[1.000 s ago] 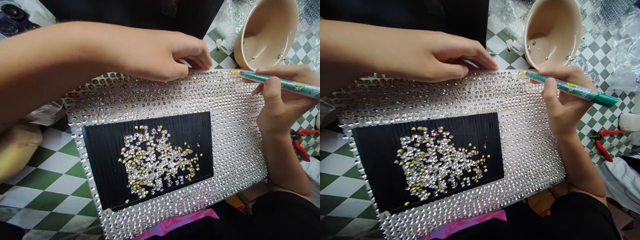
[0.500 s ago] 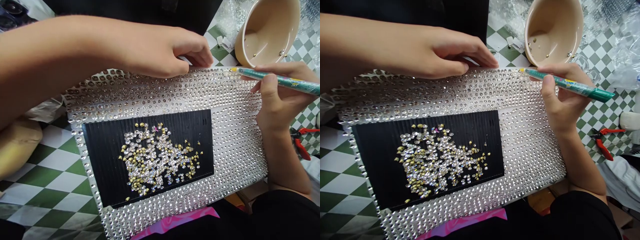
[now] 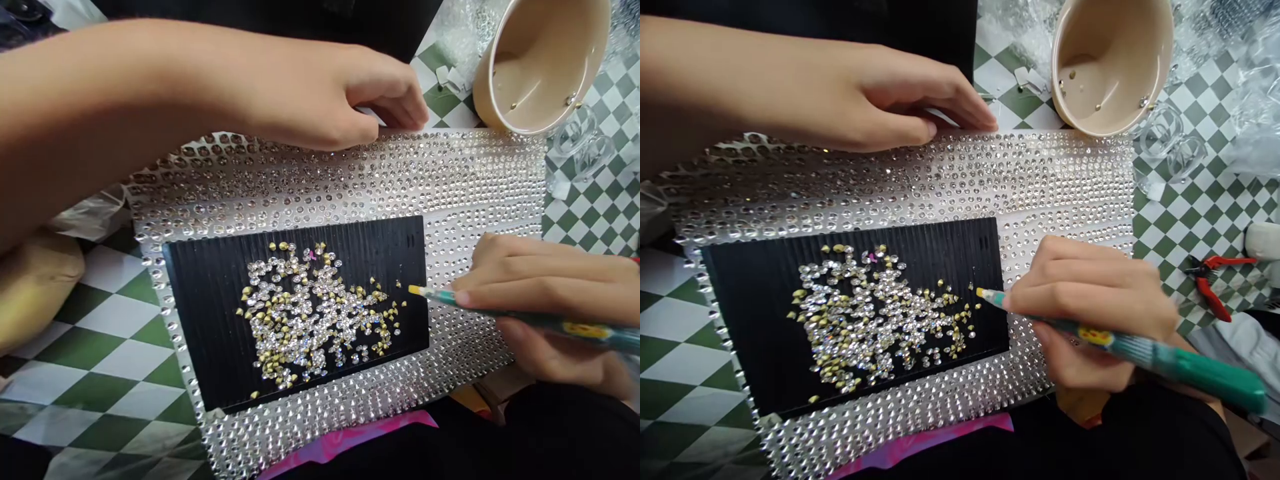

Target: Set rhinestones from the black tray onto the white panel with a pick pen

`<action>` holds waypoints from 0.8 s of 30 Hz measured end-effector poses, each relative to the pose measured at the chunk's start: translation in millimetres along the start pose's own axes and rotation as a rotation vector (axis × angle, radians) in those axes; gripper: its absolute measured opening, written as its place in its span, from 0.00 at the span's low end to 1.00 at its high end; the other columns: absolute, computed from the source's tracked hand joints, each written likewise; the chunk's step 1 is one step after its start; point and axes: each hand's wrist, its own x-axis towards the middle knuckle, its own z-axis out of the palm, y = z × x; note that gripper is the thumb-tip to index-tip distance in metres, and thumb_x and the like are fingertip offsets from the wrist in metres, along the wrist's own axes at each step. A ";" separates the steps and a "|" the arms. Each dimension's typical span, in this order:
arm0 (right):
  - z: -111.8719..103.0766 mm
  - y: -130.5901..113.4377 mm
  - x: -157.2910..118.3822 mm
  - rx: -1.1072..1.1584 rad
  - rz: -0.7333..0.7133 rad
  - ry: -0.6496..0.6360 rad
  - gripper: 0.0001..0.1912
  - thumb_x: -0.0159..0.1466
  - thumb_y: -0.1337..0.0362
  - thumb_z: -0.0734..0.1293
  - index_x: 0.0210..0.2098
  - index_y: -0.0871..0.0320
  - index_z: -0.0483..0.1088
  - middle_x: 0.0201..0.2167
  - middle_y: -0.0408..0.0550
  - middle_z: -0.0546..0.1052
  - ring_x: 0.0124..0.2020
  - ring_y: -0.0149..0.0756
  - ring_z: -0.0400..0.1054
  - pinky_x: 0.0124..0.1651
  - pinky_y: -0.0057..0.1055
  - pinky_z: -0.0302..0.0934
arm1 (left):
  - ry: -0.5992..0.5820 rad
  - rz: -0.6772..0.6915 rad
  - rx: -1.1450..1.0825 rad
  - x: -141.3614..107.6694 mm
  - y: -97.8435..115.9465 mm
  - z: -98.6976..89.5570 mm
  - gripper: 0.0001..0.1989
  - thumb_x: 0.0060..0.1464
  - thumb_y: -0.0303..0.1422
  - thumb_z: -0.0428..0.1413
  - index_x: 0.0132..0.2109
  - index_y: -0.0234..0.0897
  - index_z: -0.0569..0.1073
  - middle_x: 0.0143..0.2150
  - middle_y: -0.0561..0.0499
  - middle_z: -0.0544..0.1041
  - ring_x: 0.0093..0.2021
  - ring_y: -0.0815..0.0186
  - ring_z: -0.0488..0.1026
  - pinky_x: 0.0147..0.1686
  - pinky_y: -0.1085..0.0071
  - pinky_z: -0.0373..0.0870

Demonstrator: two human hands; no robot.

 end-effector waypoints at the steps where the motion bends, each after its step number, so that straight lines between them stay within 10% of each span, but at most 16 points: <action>1: 1.6 -1.3 1.2 0.027 0.009 -0.045 0.12 0.72 0.72 0.66 0.46 0.53 0.79 0.32 0.44 0.82 0.33 0.34 0.79 0.36 0.38 0.78 | -0.003 -0.002 0.000 -0.2 0.1 -0.1 0.42 0.52 0.47 0.41 0.69 0.30 0.68 0.65 0.57 0.74 0.67 0.57 0.72 0.72 0.55 0.66; 20: 10.9 16.7 16.2 0.040 -0.113 -0.036 0.20 0.60 0.77 0.67 0.44 0.49 0.80 0.31 0.41 0.85 0.27 0.39 0.80 0.26 0.37 0.78 | -0.011 0.045 -0.024 -2.9 -2.2 1.1 0.39 0.54 0.43 0.44 0.70 0.30 0.68 0.67 0.57 0.76 0.68 0.56 0.73 0.72 0.54 0.70; 24: 8.6 15.4 16.5 0.031 -0.098 -0.036 0.20 0.61 0.77 0.68 0.46 0.49 0.80 0.30 0.41 0.84 0.28 0.40 0.80 0.27 0.38 0.78 | 0.006 0.035 -0.011 -2.5 -4.7 0.3 0.35 0.54 0.40 0.45 0.68 0.39 0.70 0.68 0.62 0.77 0.68 0.61 0.75 0.71 0.70 0.72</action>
